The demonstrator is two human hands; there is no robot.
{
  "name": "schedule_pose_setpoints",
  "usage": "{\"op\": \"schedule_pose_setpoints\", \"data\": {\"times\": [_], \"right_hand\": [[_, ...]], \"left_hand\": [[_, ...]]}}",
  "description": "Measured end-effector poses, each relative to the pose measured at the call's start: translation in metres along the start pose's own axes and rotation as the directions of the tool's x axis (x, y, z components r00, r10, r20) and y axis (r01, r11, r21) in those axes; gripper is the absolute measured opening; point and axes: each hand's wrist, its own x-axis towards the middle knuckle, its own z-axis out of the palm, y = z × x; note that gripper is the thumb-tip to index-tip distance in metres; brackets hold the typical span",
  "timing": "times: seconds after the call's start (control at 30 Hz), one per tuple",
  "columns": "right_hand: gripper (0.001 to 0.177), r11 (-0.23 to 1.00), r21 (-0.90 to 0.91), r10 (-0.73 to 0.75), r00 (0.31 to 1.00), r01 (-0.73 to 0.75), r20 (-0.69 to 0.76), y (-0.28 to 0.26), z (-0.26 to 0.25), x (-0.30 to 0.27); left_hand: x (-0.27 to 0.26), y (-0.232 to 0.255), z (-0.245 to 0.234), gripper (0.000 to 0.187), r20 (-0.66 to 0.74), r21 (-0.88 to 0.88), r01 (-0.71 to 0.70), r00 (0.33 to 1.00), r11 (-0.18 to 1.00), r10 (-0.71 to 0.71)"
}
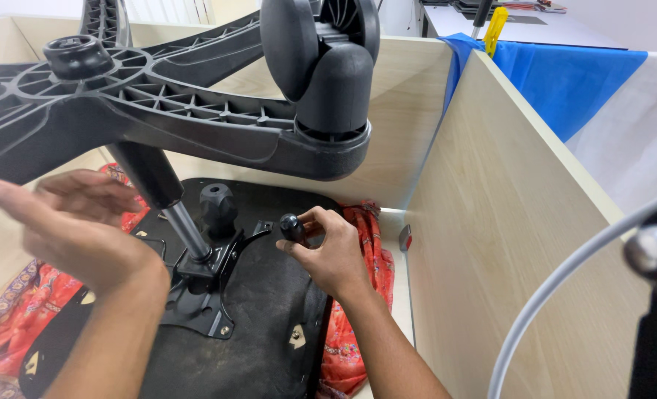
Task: The person repeatedly inserts and removes a small black plastic cap from a hole in the base of an overturned office chair. The hands manipulate the cap by hand without using tools, while the chair remains upside down on a patterned cloth.
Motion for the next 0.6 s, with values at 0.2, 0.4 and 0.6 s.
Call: {"op": "schedule_pose_setpoints", "data": {"times": [0.2, 0.4, 0.6], "right_hand": [[0.037, 0.999, -0.005, -0.042, 0.999, 0.042, -0.027, 0.01, 0.004, -0.002], [0.019, 0.998, -0.037, -0.063, 0.981, 0.057, -0.184, 0.023, 0.003, 0.004], [0.033, 0.993, 0.097, -0.058, 0.996, 0.064, -0.064, 0.031, -0.019, 0.016]], "left_hand": [[-0.085, -0.006, 0.032, 0.028, 0.334, 0.513, 0.196, 0.851, 0.836, -0.405], [-0.1, -0.018, 0.068, 0.034, 0.547, 0.559, 0.086, 0.709, 0.825, -0.445], [-0.086, -0.031, 0.079, 0.03, 0.617, 0.547, 0.009, 0.671, 0.837, -0.411]]}}
